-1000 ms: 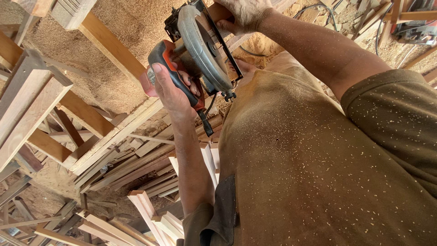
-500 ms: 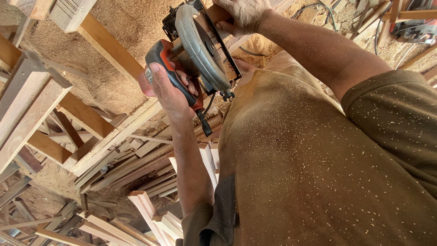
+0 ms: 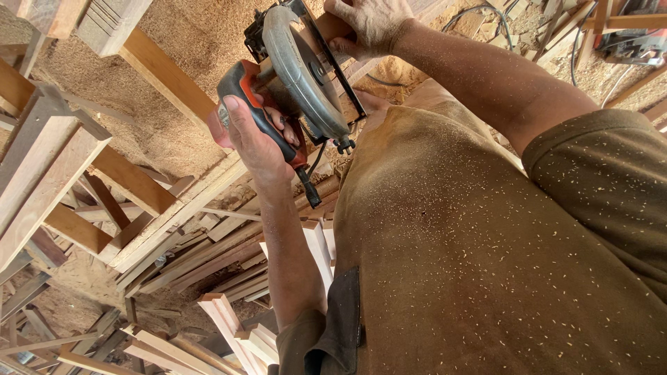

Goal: The person uses a circular saw to cut a wooden plank resting on a sawhorse. They position the plank, make a cut, and then move the cut piece aside to continue working.

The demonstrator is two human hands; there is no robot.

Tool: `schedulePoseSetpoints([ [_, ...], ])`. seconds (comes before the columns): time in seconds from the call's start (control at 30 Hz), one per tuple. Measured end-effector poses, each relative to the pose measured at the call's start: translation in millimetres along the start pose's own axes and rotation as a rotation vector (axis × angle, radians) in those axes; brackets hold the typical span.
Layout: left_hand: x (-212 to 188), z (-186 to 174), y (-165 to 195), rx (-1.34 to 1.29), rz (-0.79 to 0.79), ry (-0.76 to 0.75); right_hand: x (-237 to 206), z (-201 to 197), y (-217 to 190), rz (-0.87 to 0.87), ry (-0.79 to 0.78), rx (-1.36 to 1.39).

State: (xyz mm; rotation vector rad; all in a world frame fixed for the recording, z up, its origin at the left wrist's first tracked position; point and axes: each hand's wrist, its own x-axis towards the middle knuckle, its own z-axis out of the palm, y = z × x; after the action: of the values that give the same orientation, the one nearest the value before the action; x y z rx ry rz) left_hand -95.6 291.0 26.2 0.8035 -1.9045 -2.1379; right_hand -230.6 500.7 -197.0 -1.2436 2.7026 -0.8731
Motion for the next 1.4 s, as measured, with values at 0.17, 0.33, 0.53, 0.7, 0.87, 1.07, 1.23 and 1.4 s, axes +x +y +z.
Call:
schedulePoseSetpoints([
  [0.17,-3,1,5,-0.009,-0.039,0.011,-1,-6,-4,-0.005,-0.008,-0.040],
  [0.33,-5,3,8,-0.007,-0.147,0.056,-7,-5,-5,0.006,-0.011,-0.106],
  [0.53,-5,1,8,-0.008,-0.135,0.045,-12,-6,-6,-0.024,-0.010,-0.076],
  [0.7,-3,1,7,0.027,-0.124,0.032,-14,-8,-9,-0.026,0.002,-0.133],
  [0.87,-2,-1,4,0.019,-0.145,0.058,-18,-11,-11,-0.034,0.012,-0.164],
  [1.07,2,2,-2,0.025,0.007,-0.020,-21,-13,-14,-0.022,-0.002,-0.171],
  [1.23,2,3,-1,-0.011,-0.083,0.010,-25,-12,-17,-0.003,0.004,-0.193],
  [1.4,6,6,0,-0.039,-0.036,-0.005,-26,-14,-17,0.013,-0.050,-0.107],
])
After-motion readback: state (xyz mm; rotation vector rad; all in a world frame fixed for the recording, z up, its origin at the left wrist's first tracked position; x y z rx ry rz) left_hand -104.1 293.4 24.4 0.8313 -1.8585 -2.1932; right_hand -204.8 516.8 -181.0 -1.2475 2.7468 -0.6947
